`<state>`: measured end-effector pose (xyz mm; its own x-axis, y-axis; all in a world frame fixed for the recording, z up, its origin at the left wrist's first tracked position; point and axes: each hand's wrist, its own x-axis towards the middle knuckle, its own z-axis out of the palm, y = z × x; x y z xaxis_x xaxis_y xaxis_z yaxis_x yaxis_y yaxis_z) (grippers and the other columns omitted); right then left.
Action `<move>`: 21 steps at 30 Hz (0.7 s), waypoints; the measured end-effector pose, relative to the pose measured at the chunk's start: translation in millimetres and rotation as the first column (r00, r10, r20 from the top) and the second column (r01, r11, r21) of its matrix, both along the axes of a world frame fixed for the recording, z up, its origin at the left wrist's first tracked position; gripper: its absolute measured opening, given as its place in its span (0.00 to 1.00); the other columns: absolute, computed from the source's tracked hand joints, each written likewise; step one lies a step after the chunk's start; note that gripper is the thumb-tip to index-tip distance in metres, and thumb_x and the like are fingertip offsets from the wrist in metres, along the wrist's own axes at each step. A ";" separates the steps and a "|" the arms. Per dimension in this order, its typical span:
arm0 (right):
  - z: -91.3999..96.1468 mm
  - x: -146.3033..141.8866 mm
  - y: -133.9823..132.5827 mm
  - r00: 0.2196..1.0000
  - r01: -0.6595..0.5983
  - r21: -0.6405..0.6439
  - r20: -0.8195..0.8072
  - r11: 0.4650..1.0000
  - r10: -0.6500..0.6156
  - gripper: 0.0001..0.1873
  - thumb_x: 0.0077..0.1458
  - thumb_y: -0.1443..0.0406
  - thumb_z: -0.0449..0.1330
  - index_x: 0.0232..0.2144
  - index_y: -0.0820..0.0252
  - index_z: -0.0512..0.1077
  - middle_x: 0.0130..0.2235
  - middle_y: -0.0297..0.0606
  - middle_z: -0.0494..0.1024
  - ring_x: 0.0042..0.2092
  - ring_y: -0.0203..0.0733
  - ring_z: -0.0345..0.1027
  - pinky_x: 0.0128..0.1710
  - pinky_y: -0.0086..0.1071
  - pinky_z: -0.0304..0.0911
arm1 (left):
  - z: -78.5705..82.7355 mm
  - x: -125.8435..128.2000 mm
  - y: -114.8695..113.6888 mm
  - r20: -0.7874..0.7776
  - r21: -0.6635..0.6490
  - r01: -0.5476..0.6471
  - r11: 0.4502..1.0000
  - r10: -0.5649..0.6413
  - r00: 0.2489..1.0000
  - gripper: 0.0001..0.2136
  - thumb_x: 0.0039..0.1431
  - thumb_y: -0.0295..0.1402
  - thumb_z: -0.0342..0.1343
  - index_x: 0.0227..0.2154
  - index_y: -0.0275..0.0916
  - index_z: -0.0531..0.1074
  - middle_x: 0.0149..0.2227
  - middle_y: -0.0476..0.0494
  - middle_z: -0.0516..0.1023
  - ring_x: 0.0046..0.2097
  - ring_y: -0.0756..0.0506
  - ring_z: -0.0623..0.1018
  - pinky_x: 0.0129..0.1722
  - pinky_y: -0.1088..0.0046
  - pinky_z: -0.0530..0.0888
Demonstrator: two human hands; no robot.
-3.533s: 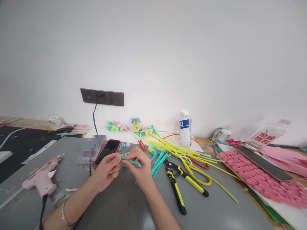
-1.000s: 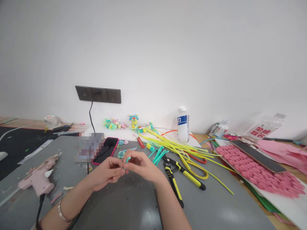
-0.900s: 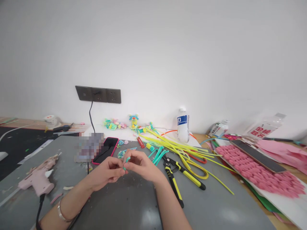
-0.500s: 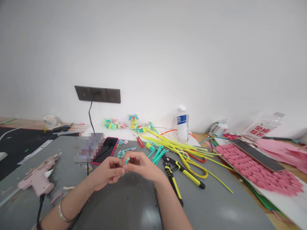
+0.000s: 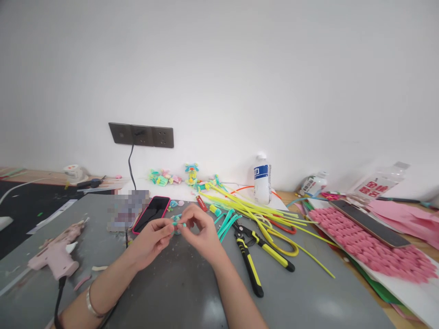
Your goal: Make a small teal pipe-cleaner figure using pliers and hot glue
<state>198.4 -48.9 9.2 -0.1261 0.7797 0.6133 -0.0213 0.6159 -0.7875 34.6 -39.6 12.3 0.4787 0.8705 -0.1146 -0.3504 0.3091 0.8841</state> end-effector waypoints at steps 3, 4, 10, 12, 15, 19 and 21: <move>-1.5 -4.0 -1.3 0.991 0.121 0.109 0.046 0.987 -0.127 0.04 0.57 0.69 0.61 0.30 0.57 0.72 0.31 0.35 0.68 0.31 0.38 0.62 0.28 0.31 0.58 | 2.0 1.5 -0.4 0.024 -0.023 -0.066 0.998 0.067 0.997 0.20 0.38 0.44 0.74 0.18 0.33 0.72 0.15 0.57 0.61 0.18 0.59 0.56 0.16 0.82 0.53; -1.7 -5.5 -2.1 0.984 0.157 0.145 0.066 0.977 -0.168 0.05 0.57 0.70 0.61 0.30 0.57 0.72 0.31 0.35 0.69 0.30 0.38 0.62 0.27 0.31 0.58 | 2.7 2.2 -0.7 0.029 -0.038 -0.090 0.995 0.091 0.995 0.20 0.37 0.43 0.75 0.19 0.33 0.72 0.15 0.57 0.61 0.18 0.59 0.56 0.16 0.83 0.54; -4.6 -12.4 -7.7 0.929 0.245 0.315 0.195 0.917 -0.315 0.09 0.56 0.73 0.57 0.32 0.55 0.72 0.31 0.37 0.71 0.30 0.38 0.64 0.25 0.31 0.61 | 4.4 5.2 -1.7 0.088 -0.156 -0.150 0.976 0.165 0.982 0.20 0.32 0.40 0.77 0.21 0.33 0.73 0.16 0.57 0.64 0.18 0.60 0.60 0.15 0.87 0.59; -5.3 -13.4 -8.6 0.912 0.236 0.358 0.239 0.903 -0.333 0.09 0.56 0.74 0.56 0.32 0.55 0.72 0.31 0.37 0.72 0.30 0.39 0.66 0.26 0.32 0.63 | 4.0 4.6 -1.3 0.106 -0.181 -0.147 0.972 0.168 0.980 0.20 0.32 0.39 0.77 0.22 0.33 0.73 0.16 0.58 0.65 0.17 0.60 0.61 0.15 0.88 0.61; -5.7 -13.9 -9.3 0.913 0.221 0.382 0.243 0.897 -0.328 0.10 0.57 0.74 0.56 0.32 0.55 0.72 0.31 0.37 0.73 0.30 0.39 0.66 0.28 0.34 0.65 | 2.6 2.6 -0.7 0.130 -0.176 -0.127 0.976 0.151 0.980 0.19 0.35 0.38 0.76 0.24 0.34 0.74 0.16 0.58 0.66 0.16 0.60 0.63 0.15 0.89 0.63; -4.8 -12.7 -9.5 0.944 0.203 0.301 0.192 0.932 -0.268 0.08 0.58 0.73 0.57 0.34 0.55 0.72 0.33 0.39 0.74 0.32 0.39 0.67 0.25 0.31 0.63 | 2.6 1.3 -1.0 0.141 -0.147 -0.089 0.985 0.110 0.984 0.17 0.39 0.37 0.75 0.28 0.34 0.75 0.18 0.56 0.70 0.17 0.59 0.67 0.17 0.87 0.67; -3.3 -12.1 -9.8 0.952 0.194 0.275 0.178 0.942 -0.248 0.07 0.58 0.72 0.58 0.34 0.56 0.73 0.33 0.39 0.74 0.32 0.39 0.67 0.26 0.32 0.63 | 4.0 1.5 -1.6 0.137 -0.136 -0.086 0.987 0.105 0.985 0.17 0.40 0.37 0.75 0.29 0.34 0.76 0.19 0.55 0.71 0.18 0.58 0.68 0.17 0.86 0.67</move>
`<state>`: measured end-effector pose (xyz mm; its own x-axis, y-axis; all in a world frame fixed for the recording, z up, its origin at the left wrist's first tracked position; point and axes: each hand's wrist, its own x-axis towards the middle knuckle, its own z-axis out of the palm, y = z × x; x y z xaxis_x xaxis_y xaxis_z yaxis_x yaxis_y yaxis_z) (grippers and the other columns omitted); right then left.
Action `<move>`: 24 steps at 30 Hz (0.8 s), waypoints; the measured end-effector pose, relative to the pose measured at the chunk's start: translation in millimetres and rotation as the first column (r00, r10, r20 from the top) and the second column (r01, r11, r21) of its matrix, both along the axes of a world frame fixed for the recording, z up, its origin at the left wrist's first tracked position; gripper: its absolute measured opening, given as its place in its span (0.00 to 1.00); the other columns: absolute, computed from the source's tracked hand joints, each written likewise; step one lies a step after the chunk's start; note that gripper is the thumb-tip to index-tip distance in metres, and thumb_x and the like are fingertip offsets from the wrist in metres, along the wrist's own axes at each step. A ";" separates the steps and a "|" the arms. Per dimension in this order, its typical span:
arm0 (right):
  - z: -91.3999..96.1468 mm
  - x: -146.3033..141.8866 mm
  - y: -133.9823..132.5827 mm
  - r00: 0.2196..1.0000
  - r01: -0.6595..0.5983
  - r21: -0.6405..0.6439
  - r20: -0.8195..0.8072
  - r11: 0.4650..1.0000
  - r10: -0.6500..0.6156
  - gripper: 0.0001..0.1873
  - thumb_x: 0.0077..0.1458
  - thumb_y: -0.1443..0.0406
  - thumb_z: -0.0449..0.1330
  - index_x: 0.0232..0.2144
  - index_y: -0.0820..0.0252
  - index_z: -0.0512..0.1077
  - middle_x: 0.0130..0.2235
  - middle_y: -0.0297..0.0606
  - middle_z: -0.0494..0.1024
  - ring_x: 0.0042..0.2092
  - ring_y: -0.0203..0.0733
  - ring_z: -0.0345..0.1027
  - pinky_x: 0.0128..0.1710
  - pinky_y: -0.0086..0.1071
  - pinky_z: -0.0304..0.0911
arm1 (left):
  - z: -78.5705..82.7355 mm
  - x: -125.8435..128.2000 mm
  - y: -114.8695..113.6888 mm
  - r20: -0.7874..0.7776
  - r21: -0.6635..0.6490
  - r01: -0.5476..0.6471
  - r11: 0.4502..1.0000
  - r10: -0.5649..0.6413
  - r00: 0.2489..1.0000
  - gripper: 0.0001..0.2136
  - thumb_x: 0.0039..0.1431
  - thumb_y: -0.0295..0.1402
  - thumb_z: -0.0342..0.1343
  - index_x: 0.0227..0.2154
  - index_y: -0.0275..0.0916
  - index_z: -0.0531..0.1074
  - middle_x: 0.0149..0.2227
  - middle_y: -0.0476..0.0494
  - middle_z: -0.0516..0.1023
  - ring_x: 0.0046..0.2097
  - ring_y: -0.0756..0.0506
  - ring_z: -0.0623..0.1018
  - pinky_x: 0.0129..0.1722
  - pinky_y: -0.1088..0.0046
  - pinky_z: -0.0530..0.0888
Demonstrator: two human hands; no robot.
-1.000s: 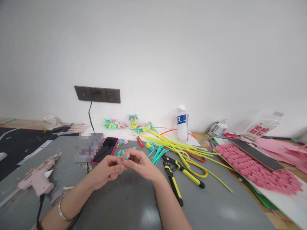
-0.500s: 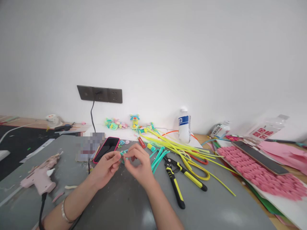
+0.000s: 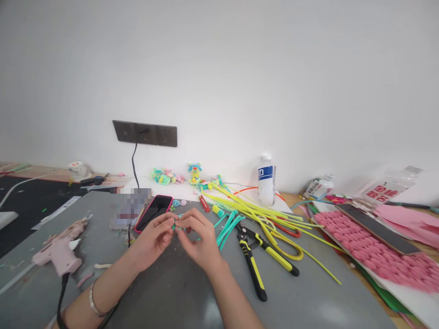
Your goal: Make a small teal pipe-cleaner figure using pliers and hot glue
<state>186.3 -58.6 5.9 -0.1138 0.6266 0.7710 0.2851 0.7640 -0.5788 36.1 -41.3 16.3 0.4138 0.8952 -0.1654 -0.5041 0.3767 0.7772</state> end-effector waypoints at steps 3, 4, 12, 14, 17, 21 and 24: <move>2.8 -0.2 -0.2 0.999 -0.027 -0.015 -0.018 1.000 0.027 0.06 0.58 0.71 0.59 0.34 0.56 0.73 0.33 0.38 0.74 0.31 0.38 0.66 0.27 0.31 0.63 | 1.9 0.2 -0.5 -0.016 0.028 -0.005 1.000 0.006 1.000 0.17 0.40 0.39 0.75 0.27 0.34 0.74 0.18 0.56 0.70 0.17 0.58 0.67 0.17 0.86 0.66; 3.6 -0.5 0.0 0.999 -0.034 -0.020 -0.025 0.999 0.033 0.04 0.58 0.70 0.60 0.34 0.56 0.73 0.33 0.38 0.74 0.31 0.38 0.66 0.27 0.31 0.63 | 2.1 0.2 -0.5 -0.023 0.040 -0.012 0.999 0.013 1.000 0.18 0.40 0.39 0.74 0.25 0.34 0.73 0.18 0.56 0.70 0.17 0.58 0.67 0.17 0.86 0.66; 1.8 -2.3 3.8 0.994 -0.019 -0.105 -0.107 0.994 0.008 0.03 0.59 0.65 0.63 0.32 0.57 0.73 0.29 0.36 0.73 0.28 0.37 0.63 0.25 0.31 0.61 | 1.1 1.0 0.3 -0.050 0.077 -0.054 0.996 0.058 0.997 0.20 0.40 0.41 0.74 0.22 0.35 0.69 0.17 0.57 0.68 0.17 0.59 0.65 0.16 0.87 0.64; 0.3 -2.2 4.6 0.993 -0.020 -0.129 -0.121 0.991 0.004 0.04 0.59 0.64 0.62 0.32 0.57 0.73 0.28 0.36 0.73 0.28 0.38 0.63 0.26 0.31 0.61 | 2.1 1.6 0.1 -0.044 0.060 -0.068 0.996 0.071 0.997 0.20 0.38 0.41 0.75 0.22 0.35 0.69 0.17 0.56 0.69 0.18 0.59 0.65 0.17 0.87 0.65; -1.2 -2.2 5.6 0.989 -0.060 -0.159 -0.144 0.985 0.037 0.05 0.58 0.62 0.63 0.32 0.57 0.73 0.29 0.36 0.73 0.28 0.38 0.64 0.26 0.31 0.62 | 2.7 1.5 0.1 -0.034 0.039 -0.061 0.997 0.062 0.997 0.20 0.38 0.41 0.75 0.22 0.35 0.69 0.18 0.57 0.69 0.18 0.59 0.66 0.18 0.87 0.66; -2.3 -2.0 6.4 0.983 -0.094 -0.200 -0.172 0.975 0.059 0.06 0.59 0.61 0.63 0.32 0.58 0.74 0.30 0.37 0.74 0.29 0.38 0.64 0.28 0.31 0.62 | 1.4 0.2 0.1 -0.009 0.041 -0.024 0.999 0.025 1.000 0.19 0.41 0.39 0.74 0.24 0.35 0.70 0.19 0.56 0.70 0.18 0.59 0.67 0.19 0.87 0.68; -0.9 1.0 7.3 0.973 -0.134 -0.260 -0.219 0.956 0.076 0.08 0.59 0.59 0.63 0.31 0.58 0.74 0.30 0.36 0.73 0.31 0.38 0.64 0.29 0.31 0.61 | 1.8 -1.0 0.1 -0.017 0.068 0.029 0.997 -0.028 0.999 0.17 0.45 0.39 0.72 0.25 0.36 0.69 0.20 0.55 0.72 0.19 0.57 0.69 0.19 0.86 0.69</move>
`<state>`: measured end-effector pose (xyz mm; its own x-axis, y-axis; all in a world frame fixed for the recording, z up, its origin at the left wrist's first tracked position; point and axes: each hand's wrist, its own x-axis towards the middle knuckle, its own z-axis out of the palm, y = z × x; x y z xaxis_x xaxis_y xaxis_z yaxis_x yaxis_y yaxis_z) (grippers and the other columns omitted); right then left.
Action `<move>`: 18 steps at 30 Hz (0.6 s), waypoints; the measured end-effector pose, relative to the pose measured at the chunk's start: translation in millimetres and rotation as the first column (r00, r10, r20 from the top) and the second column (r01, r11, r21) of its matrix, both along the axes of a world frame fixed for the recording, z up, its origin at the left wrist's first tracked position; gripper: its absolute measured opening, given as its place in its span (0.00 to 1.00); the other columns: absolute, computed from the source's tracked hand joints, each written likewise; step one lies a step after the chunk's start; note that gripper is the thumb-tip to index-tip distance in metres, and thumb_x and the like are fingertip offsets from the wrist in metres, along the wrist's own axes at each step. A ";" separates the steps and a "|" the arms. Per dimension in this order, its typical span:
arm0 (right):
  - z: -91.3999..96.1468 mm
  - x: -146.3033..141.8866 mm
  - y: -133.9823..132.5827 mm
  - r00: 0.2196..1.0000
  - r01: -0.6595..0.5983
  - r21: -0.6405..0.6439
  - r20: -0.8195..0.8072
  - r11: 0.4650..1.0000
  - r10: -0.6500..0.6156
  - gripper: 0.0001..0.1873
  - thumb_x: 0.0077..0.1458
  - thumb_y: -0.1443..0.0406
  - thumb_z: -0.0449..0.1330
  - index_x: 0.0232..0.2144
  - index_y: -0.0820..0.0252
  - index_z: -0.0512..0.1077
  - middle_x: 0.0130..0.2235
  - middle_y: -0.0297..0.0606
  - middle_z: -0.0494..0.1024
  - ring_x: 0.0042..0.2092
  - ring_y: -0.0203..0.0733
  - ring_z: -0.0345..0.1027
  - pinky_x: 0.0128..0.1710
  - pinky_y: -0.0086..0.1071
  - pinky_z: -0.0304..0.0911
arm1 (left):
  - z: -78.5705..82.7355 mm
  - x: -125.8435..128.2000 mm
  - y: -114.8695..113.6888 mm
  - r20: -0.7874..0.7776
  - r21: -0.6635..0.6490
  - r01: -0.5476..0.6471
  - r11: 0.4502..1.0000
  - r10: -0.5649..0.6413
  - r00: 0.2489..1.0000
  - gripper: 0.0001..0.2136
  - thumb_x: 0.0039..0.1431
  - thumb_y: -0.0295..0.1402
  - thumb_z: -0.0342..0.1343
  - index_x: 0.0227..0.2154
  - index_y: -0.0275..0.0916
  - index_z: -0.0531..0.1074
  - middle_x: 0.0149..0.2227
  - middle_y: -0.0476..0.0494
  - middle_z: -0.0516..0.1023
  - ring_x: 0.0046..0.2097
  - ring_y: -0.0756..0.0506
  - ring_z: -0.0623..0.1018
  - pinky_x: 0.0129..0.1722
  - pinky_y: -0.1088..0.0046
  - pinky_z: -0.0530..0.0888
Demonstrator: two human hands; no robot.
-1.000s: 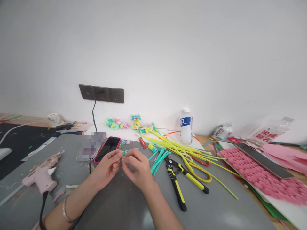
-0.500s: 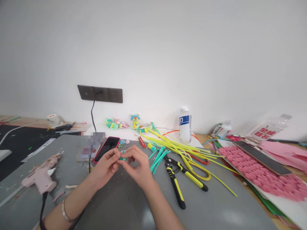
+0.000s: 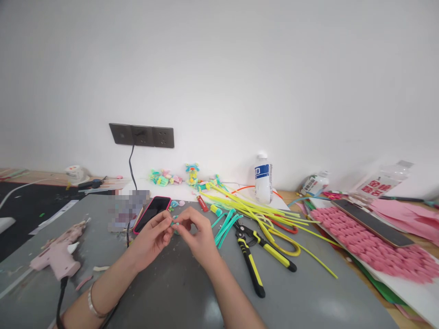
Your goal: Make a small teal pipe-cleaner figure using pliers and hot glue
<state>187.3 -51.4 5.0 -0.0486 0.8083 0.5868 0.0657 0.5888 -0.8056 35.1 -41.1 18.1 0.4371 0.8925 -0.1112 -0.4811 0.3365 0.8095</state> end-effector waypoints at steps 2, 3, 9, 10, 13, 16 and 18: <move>3.0 4.9 0.7 0.996 -0.080 -0.083 -0.042 0.993 0.076 0.11 0.58 0.57 0.64 0.31 0.59 0.73 0.30 0.35 0.72 0.31 0.38 0.65 0.31 0.31 0.61 | 0.8 -1.1 0.4 -0.015 0.008 0.046 0.999 -0.046 0.999 0.17 0.47 0.40 0.71 0.25 0.36 0.69 0.20 0.54 0.73 0.19 0.56 0.70 0.19 0.85 0.70; 5.1 8.3 1.0 0.990 -0.134 -0.129 -0.058 0.983 0.128 0.12 0.57 0.56 0.64 0.31 0.59 0.73 0.30 0.35 0.72 0.31 0.38 0.65 0.31 0.31 0.62 | 1.1 -1.9 0.9 -0.025 0.008 0.072 0.997 -0.072 0.997 0.17 0.48 0.41 0.71 0.25 0.37 0.69 0.21 0.53 0.74 0.19 0.56 0.71 0.19 0.84 0.71; 14.1 28.2 -0.4 0.904 -0.428 -0.317 -0.128 0.846 0.409 0.14 0.54 0.55 0.67 0.29 0.61 0.73 0.28 0.32 0.71 0.29 0.35 0.65 0.30 0.30 0.62 | -1.7 -9.0 2.2 -0.136 -0.028 0.373 0.927 -0.373 0.918 0.17 0.51 0.44 0.68 0.26 0.33 0.75 0.23 0.46 0.77 0.18 0.56 0.71 0.16 0.83 0.69; 14.2 29.9 -0.9 0.882 -0.469 -0.327 -0.140 0.820 0.449 0.14 0.54 0.56 0.67 0.29 0.61 0.74 0.28 0.32 0.70 0.28 0.35 0.65 0.31 0.30 0.62 | -1.9 -9.9 1.8 -0.154 -0.043 0.420 0.907 -0.421 0.894 0.17 0.50 0.44 0.68 0.27 0.32 0.76 0.23 0.45 0.78 0.18 0.56 0.70 0.15 0.83 0.69; 12.9 31.6 -1.6 0.834 -0.547 -0.330 -0.134 0.769 0.536 0.13 0.54 0.56 0.68 0.29 0.61 0.75 0.29 0.33 0.70 0.29 0.36 0.65 0.31 0.31 0.62 | -1.3 -11.1 0.3 -0.171 -0.098 0.498 0.861 -0.508 0.844 0.18 0.45 0.43 0.71 0.27 0.31 0.78 0.22 0.44 0.78 0.17 0.56 0.70 0.14 0.83 0.67; 10.7 30.4 -0.7 0.840 -0.535 -0.289 -0.079 0.794 0.537 0.11 0.54 0.58 0.68 0.29 0.60 0.78 0.28 0.35 0.72 0.32 0.38 0.64 0.33 0.31 0.61 | -1.0 -10.5 -0.1 -0.156 -0.142 0.542 0.828 -0.560 0.814 0.17 0.42 0.41 0.73 0.25 0.31 0.78 0.20 0.46 0.77 0.16 0.56 0.70 0.12 0.84 0.65; 9.7 29.6 0.0 0.853 -0.517 -0.254 -0.066 0.818 0.518 0.10 0.54 0.59 0.68 0.29 0.60 0.79 0.28 0.35 0.72 0.33 0.39 0.63 0.35 0.32 0.60 | -1.9 -9.7 0.3 -0.156 -0.147 0.543 0.827 -0.561 0.813 0.18 0.40 0.41 0.74 0.24 0.30 0.77 0.19 0.46 0.76 0.16 0.56 0.71 0.12 0.84 0.65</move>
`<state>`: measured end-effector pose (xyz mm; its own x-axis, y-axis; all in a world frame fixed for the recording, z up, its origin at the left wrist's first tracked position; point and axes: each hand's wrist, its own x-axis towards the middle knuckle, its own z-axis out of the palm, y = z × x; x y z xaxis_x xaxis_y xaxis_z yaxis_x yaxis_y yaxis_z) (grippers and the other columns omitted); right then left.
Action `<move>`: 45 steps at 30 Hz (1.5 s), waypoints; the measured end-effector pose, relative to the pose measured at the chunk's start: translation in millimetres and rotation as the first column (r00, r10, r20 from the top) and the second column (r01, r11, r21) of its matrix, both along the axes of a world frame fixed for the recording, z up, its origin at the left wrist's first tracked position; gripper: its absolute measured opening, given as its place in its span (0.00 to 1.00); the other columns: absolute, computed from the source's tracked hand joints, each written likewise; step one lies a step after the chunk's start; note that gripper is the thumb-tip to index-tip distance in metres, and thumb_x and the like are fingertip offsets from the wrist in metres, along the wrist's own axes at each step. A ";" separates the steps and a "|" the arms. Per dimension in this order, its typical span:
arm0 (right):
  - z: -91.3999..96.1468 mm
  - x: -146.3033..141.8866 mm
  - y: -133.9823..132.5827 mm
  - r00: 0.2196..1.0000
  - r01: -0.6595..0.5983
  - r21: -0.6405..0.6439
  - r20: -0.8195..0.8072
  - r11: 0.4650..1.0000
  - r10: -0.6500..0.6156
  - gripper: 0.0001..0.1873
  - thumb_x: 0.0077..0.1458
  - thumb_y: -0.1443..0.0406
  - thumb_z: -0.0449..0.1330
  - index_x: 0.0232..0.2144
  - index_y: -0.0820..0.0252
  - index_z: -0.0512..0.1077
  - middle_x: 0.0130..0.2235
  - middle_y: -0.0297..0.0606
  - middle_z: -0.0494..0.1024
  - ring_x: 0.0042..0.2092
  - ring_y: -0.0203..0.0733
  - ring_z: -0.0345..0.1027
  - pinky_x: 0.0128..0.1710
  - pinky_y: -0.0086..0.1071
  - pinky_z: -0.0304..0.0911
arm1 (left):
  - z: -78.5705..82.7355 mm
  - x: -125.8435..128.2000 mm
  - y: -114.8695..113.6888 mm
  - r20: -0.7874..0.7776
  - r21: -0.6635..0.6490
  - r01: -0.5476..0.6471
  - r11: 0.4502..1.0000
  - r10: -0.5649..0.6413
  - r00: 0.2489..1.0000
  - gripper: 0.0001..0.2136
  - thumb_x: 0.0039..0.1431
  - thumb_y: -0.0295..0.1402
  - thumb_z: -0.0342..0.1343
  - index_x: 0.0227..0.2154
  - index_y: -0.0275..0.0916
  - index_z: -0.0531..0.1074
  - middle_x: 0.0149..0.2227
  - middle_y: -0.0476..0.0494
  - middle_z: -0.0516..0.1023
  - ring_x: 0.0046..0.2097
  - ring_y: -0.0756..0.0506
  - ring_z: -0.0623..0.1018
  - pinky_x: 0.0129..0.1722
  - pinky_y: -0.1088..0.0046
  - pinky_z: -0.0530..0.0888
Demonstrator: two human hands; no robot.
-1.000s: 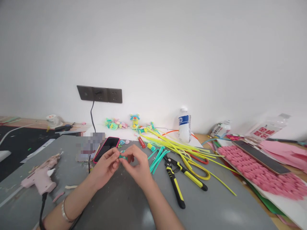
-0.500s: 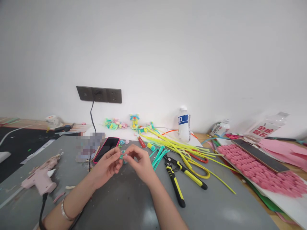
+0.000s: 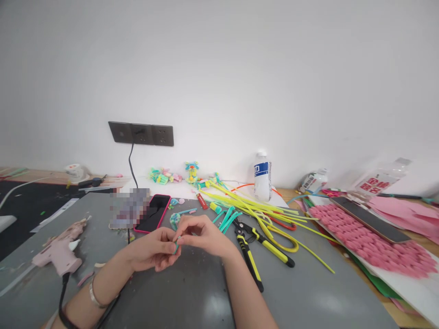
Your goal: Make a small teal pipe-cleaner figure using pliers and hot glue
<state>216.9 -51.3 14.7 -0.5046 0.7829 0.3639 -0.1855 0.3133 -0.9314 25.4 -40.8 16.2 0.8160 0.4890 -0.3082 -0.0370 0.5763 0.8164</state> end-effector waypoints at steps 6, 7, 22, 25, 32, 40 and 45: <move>-0.6 -0.1 -0.4 0.997 0.014 -0.060 -0.074 0.998 -0.018 0.09 0.55 0.59 0.67 0.35 0.59 0.78 0.33 0.36 0.72 0.33 0.37 0.64 0.34 0.32 0.60 | -1.8 3.1 0.5 -0.011 0.121 -0.157 0.980 0.159 0.987 0.17 0.42 0.39 0.73 0.24 0.33 0.73 0.21 0.46 0.78 0.20 0.55 0.72 0.16 0.84 0.66; -0.7 -0.2 -0.5 0.996 0.025 -0.063 -0.079 0.998 -0.030 0.10 0.55 0.59 0.68 0.35 0.59 0.77 0.34 0.36 0.72 0.32 0.37 0.64 0.33 0.31 0.60 | -1.4 3.7 0.3 -0.008 0.149 -0.185 0.971 0.188 0.982 0.17 0.42 0.39 0.73 0.22 0.33 0.72 0.21 0.47 0.78 0.20 0.55 0.72 0.17 0.84 0.67; 3.8 -1.9 -3.3 0.987 0.156 0.006 0.042 0.988 -0.157 0.10 0.60 0.59 0.62 0.30 0.59 0.71 0.33 0.34 0.68 0.34 0.38 0.61 0.34 0.31 0.57 | -4.1 4.5 1.3 0.060 0.462 -0.302 0.834 0.310 0.949 0.16 0.51 0.39 0.67 0.20 0.35 0.69 0.21 0.48 0.76 0.19 0.55 0.68 0.19 0.80 0.67; 4.7 -6.2 -4.0 0.972 0.227 0.118 0.030 0.967 -0.232 0.08 0.61 0.61 0.60 0.31 0.58 0.70 0.33 0.34 0.67 0.35 0.38 0.61 0.35 0.32 0.58 | -3.7 5.0 0.1 0.104 0.441 -0.356 0.824 0.347 0.932 0.16 0.52 0.40 0.67 0.21 0.35 0.70 0.20 0.48 0.75 0.19 0.55 0.68 0.18 0.80 0.65; 0.5 -21.1 -2.4 0.850 0.489 0.439 -0.046 0.754 -0.525 0.06 0.61 0.69 0.59 0.31 0.57 0.71 0.32 0.35 0.70 0.34 0.40 0.64 0.33 0.32 0.61 | -2.4 11.0 -3.8 0.153 0.324 -0.517 0.792 0.495 0.855 0.19 0.48 0.45 0.69 0.20 0.35 0.70 0.19 0.50 0.73 0.18 0.57 0.63 0.17 0.80 0.58; -6.5 -23.7 -1.9 0.763 0.528 0.612 -0.037 0.589 -0.645 0.07 0.60 0.73 0.59 0.35 0.58 0.75 0.34 0.39 0.75 0.36 0.41 0.71 0.35 0.34 0.67 | -2.5 13.4 -2.3 0.165 0.212 -0.599 0.772 0.576 0.801 0.19 0.43 0.44 0.72 0.19 0.34 0.71 0.20 0.49 0.73 0.19 0.57 0.60 0.18 0.81 0.53; -7.3 -23.2 -1.2 0.752 0.512 0.673 -0.051 0.533 -0.658 0.09 0.60 0.74 0.59 0.36 0.56 0.75 0.34 0.40 0.77 0.37 0.43 0.72 0.37 0.36 0.68 | -3.0 13.7 -1.7 0.161 0.208 -0.606 0.768 0.584 0.795 0.20 0.41 0.44 0.72 0.17 0.34 0.71 0.18 0.50 0.71 0.18 0.58 0.58 0.17 0.80 0.51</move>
<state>193.7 -52.5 7.5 -0.1295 0.5559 0.8211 0.4082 0.7845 -0.4668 39.1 -42.6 13.2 0.3531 0.9334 -0.0643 -0.3803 0.2060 0.9016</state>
